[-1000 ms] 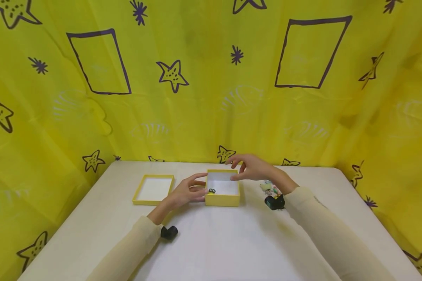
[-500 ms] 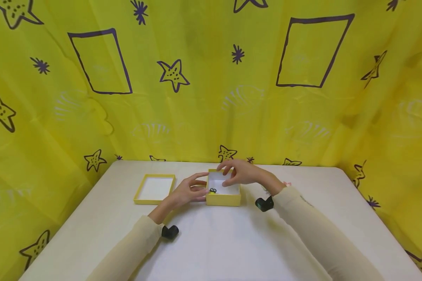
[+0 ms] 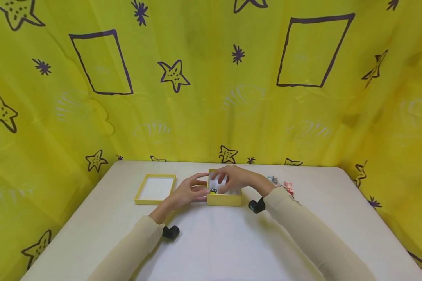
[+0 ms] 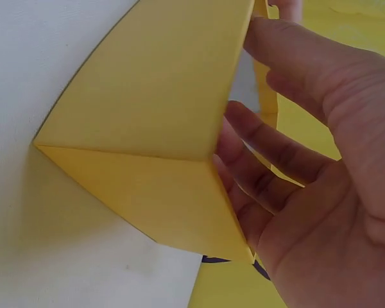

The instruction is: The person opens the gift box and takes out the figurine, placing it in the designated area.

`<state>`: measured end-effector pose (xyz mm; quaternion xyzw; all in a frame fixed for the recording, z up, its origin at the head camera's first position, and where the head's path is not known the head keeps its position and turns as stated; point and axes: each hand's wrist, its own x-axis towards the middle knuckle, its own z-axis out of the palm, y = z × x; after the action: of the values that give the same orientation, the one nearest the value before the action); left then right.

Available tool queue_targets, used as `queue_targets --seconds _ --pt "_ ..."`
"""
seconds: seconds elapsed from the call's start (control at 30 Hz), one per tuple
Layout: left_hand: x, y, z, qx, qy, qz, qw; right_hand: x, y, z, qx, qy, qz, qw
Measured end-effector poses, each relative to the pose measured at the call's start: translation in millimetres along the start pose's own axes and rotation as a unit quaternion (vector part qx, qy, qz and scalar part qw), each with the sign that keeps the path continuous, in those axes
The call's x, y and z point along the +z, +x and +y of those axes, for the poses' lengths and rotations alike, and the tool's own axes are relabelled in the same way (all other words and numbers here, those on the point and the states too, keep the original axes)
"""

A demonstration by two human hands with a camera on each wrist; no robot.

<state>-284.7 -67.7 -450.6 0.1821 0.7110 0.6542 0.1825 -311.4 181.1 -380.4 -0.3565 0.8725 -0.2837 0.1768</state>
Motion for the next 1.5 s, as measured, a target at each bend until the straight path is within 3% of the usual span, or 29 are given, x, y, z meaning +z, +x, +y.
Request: queue_targets --seconds 0.23,0.43,0.9,1.5 --pt "0.0 -0.8 1.0 0.001 0.023 0.007 0.9997 7 6.3 2 -0.003 -0.018 -0.011 0.9998" --pt "-0.4 0.3 -1.8 0.003 0.009 0.002 1.0 9 8.6 -2 0.004 -0.032 -0.034 0.9989" --pt "-0.3 -1.2 -1.4 0.009 0.057 0.009 0.9983 16 18.2 -2 0.014 -0.035 -0.053 0.9979" --pt "-1.0 1.3 -2.6 0.013 0.036 0.003 0.9993 19 21.6 3 0.01 -0.035 -0.05 0.9981"
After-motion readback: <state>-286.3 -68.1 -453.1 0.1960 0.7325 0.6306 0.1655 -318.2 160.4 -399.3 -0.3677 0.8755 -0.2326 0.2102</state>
